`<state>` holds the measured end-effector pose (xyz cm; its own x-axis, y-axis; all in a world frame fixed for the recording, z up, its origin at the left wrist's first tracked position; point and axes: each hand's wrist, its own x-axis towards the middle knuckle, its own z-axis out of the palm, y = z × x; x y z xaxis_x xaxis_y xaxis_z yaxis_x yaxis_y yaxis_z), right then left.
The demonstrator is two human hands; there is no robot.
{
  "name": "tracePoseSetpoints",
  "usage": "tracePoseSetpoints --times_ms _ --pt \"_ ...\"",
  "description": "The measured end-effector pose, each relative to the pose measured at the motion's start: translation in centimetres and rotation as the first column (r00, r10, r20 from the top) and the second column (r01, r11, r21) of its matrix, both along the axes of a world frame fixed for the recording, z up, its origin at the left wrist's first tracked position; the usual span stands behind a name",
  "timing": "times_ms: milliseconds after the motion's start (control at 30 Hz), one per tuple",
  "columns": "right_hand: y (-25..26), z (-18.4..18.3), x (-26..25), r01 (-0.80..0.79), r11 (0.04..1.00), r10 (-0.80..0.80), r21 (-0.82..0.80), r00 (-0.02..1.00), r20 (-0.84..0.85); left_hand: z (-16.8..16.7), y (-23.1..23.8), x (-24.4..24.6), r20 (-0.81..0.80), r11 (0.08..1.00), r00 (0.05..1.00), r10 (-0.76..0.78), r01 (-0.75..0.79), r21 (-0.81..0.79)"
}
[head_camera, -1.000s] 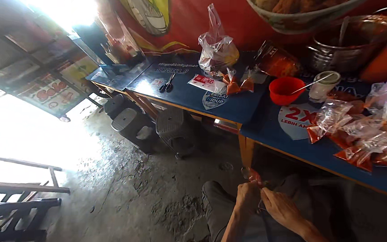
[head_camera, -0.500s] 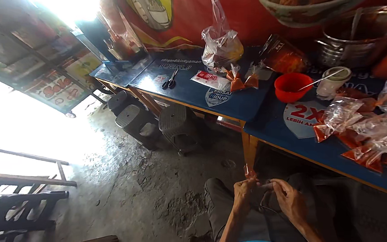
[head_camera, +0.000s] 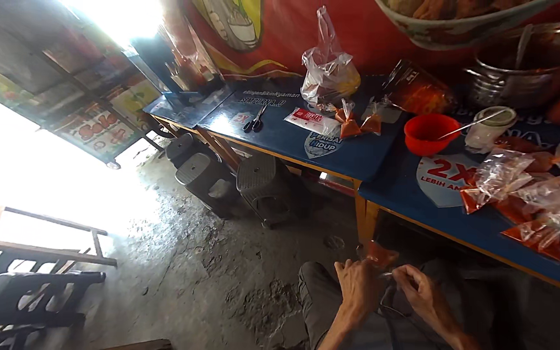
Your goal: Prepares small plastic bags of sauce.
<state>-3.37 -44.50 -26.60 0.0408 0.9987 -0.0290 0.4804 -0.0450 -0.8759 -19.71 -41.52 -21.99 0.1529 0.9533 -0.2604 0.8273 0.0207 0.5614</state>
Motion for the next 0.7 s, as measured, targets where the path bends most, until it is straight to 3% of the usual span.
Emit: tracePoseSetpoints --times_ms 100,167,233,300,400,467,567,700 --pt "0.3 0.5 -1.2 -0.025 0.908 -0.088 0.417 0.964 0.249 1.7 -0.4 1.5 -0.208 0.987 0.971 -0.119 0.138 0.078" --pt "1.1 0.2 -1.2 -0.069 0.843 -0.093 0.533 0.958 0.271 2.0 -0.6 2.0 -0.226 0.973 0.961 -0.158 0.191 0.130" --pt "1.5 0.2 -0.7 -0.056 0.881 -0.047 0.470 0.978 0.206 1.1 -0.9 2.2 -0.194 0.931 0.966 -0.169 0.221 0.290" --pt "1.6 1.0 -0.5 0.005 0.950 -0.043 0.312 0.992 0.114 -0.4 -0.9 2.3 -0.179 0.834 0.966 -0.186 0.251 0.492" --pt "1.7 1.8 0.1 0.081 0.992 -0.081 0.093 0.997 -0.012 -1.6 -0.6 2.4 -0.188 0.721 0.958 -0.218 0.288 0.630" --pt "1.8 1.9 0.4 0.122 0.992 -0.123 -0.019 0.987 -0.101 -1.9 -0.4 2.5 -0.139 0.710 0.955 -0.262 0.288 0.642" --pt "1.9 2.0 0.5 0.161 0.982 -0.174 -0.101 0.976 -0.132 -2.4 -0.3 2.6 -0.029 0.768 0.942 -0.336 0.292 0.571" --pt "1.4 2.2 0.1 0.183 0.983 -0.183 -0.010 0.982 -0.053 -2.4 -0.1 2.8 0.118 0.863 0.943 -0.311 0.228 0.451"
